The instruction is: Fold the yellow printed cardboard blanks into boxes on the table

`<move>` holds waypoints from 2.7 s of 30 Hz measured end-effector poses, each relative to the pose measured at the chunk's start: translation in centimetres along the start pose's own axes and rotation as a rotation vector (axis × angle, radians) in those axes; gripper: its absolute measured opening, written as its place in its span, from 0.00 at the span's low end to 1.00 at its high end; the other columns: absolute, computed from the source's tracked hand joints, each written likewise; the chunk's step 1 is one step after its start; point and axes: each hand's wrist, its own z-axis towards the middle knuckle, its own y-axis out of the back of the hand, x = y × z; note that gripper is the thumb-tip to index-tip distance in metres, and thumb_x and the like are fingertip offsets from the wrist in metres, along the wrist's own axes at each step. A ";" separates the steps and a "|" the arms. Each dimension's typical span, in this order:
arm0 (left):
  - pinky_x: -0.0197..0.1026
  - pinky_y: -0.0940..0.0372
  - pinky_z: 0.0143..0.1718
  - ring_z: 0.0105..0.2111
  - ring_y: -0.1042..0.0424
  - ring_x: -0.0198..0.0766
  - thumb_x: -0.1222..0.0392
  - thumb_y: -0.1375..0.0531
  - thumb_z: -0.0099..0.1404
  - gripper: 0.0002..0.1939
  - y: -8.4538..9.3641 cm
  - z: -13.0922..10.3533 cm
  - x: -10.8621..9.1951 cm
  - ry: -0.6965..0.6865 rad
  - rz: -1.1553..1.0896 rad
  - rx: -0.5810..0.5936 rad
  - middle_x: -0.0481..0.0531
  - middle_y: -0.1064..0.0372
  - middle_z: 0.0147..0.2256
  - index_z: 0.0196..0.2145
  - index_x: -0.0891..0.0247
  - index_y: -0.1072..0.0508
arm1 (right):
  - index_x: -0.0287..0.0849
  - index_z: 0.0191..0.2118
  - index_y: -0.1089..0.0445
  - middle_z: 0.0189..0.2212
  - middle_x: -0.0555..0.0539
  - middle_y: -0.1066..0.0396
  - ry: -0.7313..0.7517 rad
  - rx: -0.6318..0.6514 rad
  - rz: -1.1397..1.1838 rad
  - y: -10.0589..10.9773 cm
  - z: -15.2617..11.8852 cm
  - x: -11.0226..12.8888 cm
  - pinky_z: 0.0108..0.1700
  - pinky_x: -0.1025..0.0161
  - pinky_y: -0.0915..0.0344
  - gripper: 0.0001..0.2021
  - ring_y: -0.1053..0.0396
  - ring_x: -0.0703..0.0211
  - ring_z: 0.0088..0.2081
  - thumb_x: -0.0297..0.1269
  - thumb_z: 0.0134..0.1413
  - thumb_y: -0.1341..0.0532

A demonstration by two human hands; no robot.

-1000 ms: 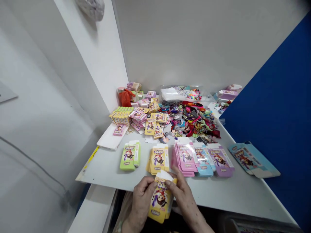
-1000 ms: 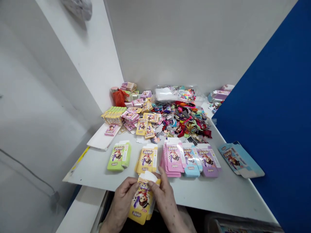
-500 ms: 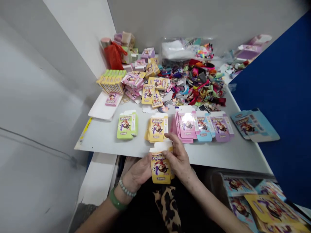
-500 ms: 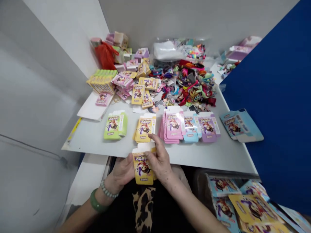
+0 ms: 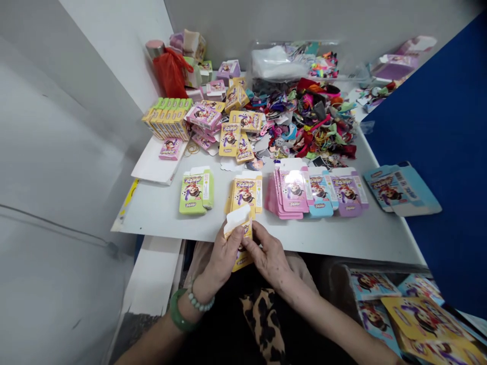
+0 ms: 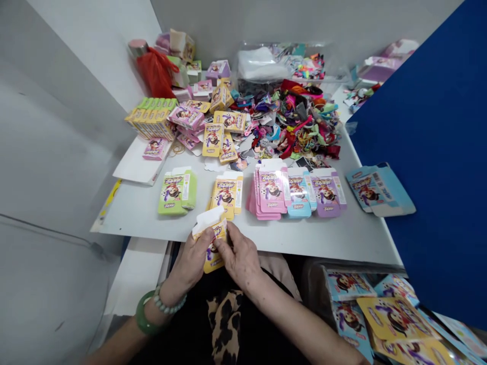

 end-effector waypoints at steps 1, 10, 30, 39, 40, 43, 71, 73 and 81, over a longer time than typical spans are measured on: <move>0.50 0.33 0.58 0.53 0.26 0.52 0.42 0.33 0.61 0.27 -0.1 0.1 0.1 0.004 0.012 -0.021 0.58 0.22 0.49 0.52 0.62 0.26 | 0.44 0.56 0.32 0.40 0.45 0.21 -0.009 0.018 0.006 -0.1 -0.1 0.1 0.42 0.58 0.27 0.19 0.23 0.51 0.39 0.46 0.64 0.43; 0.48 0.31 0.52 0.47 0.24 0.48 0.49 0.29 0.59 0.26 1.7 0.7 -0.8 0.188 -0.207 0.191 0.58 0.23 0.48 0.51 0.63 0.28 | 0.43 0.45 0.28 0.34 0.47 0.23 -0.059 0.008 0.191 0.4 0.3 -1.1 0.37 0.62 0.29 0.15 0.26 0.56 0.35 0.48 0.66 0.45; 0.41 0.30 0.45 0.42 0.25 0.41 0.56 0.28 0.56 0.26 2.4 -0.3 1.9 -0.114 0.052 -0.067 0.50 0.24 0.44 0.52 0.56 0.28 | 0.46 0.49 0.25 0.46 0.46 0.22 -0.141 -0.080 0.496 1.3 0.9 -2.1 0.48 0.53 0.25 0.19 0.24 0.53 0.45 0.47 0.52 0.31; 0.36 0.38 0.33 0.30 0.35 0.33 0.55 0.29 0.56 0.15 3.4 0.3 0.5 0.127 0.131 0.260 0.44 0.33 0.29 0.34 0.61 0.31 | 0.43 0.29 0.28 0.28 0.51 0.32 -0.062 0.151 0.270 3.1 1.4 -1.4 0.33 0.64 0.34 0.09 0.33 0.60 0.31 0.42 0.57 0.37; 0.35 0.39 0.33 0.30 0.36 0.32 0.55 0.30 0.56 0.15 3.4 0.3 0.2 0.132 0.169 0.278 0.43 0.34 0.29 0.33 0.61 0.32 | 0.43 0.28 0.29 0.26 0.51 0.33 -0.041 0.151 0.260 3.2 1.5 -1.3 0.33 0.64 0.36 0.10 0.35 0.61 0.30 0.41 0.56 0.37; 0.36 0.40 0.32 0.30 0.38 0.33 0.53 0.31 0.58 0.15 3.2 0.3 -0.6 0.133 0.244 0.315 0.43 0.36 0.29 0.33 0.61 0.33 | 0.42 0.24 0.31 0.24 0.52 0.37 0.017 0.107 0.262 3.4 1.7 -1.0 0.33 0.64 0.40 0.11 0.38 0.62 0.29 0.40 0.53 0.35; 0.42 0.33 0.45 0.41 0.28 0.42 0.50 0.39 0.66 0.17 1.5 -0.5 -0.8 0.037 0.453 0.345 0.51 0.24 0.39 0.46 0.63 0.26 | 0.44 0.39 0.26 0.33 0.47 0.25 0.326 0.146 0.001 5.0 2.2 0.9 0.39 0.64 0.31 0.07 0.27 0.60 0.36 0.35 0.66 0.41; 0.42 0.33 0.46 0.41 0.27 0.42 0.50 0.40 0.66 0.17 1.4 -0.7 -1.0 0.048 0.452 0.357 0.51 0.24 0.40 0.47 0.63 0.26 | 0.44 0.37 0.25 0.32 0.47 0.25 0.305 0.115 0.011 4.9 2.1 0.9 0.38 0.64 0.31 0.09 0.27 0.60 0.35 0.35 0.66 0.42; 0.44 0.33 0.47 0.42 0.27 0.43 0.50 0.39 0.65 0.17 1.4 -0.9 -0.8 0.080 0.417 0.361 0.53 0.24 0.40 0.46 0.64 0.27 | 0.43 0.35 0.24 0.31 0.48 0.24 0.127 0.134 -0.034 5.1 2.0 1.3 0.36 0.64 0.32 0.09 0.27 0.59 0.33 0.35 0.63 0.42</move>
